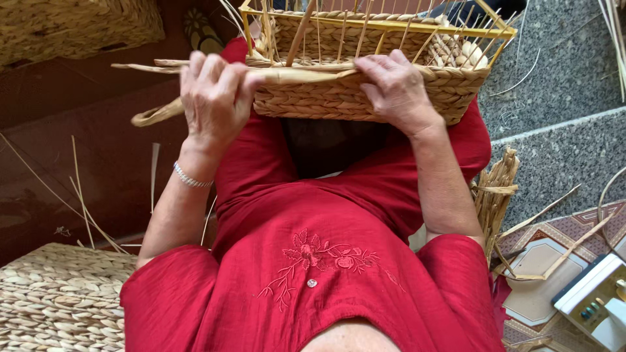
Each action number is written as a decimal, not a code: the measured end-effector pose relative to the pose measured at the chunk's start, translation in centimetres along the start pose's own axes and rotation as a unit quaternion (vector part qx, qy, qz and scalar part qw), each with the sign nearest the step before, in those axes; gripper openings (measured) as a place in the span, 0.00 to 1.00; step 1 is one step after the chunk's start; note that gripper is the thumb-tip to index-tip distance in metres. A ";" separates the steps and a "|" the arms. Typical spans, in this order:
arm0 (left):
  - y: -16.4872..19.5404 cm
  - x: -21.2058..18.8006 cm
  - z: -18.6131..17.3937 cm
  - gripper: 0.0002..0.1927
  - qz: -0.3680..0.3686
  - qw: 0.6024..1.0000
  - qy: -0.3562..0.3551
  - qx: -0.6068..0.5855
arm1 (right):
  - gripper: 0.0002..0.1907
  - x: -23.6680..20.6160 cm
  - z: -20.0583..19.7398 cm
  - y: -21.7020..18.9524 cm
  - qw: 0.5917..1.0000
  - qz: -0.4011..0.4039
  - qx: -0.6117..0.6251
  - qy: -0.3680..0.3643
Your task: The person sits on the stairs and weaves a water-hyacinth basket around a yellow metal frame, threading and tightening long woven strands over the rim and sides by hand, working the strands one after another to build up the basket wall.
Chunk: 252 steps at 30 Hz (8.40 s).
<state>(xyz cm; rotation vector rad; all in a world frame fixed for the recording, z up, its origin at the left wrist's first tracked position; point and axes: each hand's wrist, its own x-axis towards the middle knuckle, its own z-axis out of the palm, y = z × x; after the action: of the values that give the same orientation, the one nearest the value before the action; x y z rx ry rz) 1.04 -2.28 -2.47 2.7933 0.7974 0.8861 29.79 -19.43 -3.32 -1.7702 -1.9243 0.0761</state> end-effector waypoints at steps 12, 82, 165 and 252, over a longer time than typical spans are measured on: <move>9.9 5.2 6.3 0.12 0.028 0.955 -0.098 -0.280 | 0.07 1.3 -0.1 -0.7 0.970 0.148 0.189 0.040; 1.9 1.0 4.2 0.07 -0.026 0.995 -0.089 -0.039 | 0.13 3.7 0.6 -2.5 0.998 0.026 0.055 0.028; 1.8 -0.9 2.7 0.09 0.026 0.999 -0.009 0.035 | 0.18 4.6 1.6 -3.7 0.992 0.003 0.124 0.021; 1.8 1.0 1.6 0.01 -0.048 0.988 -0.145 0.027 | 0.11 5.0 3.2 -4.4 0.995 -0.018 0.092 0.043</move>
<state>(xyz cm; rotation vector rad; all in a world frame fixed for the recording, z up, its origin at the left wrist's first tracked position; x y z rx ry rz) 3.49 -3.23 -2.83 2.8089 0.9073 0.4344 24.42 -14.39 -2.70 -1.5918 -1.8263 0.1573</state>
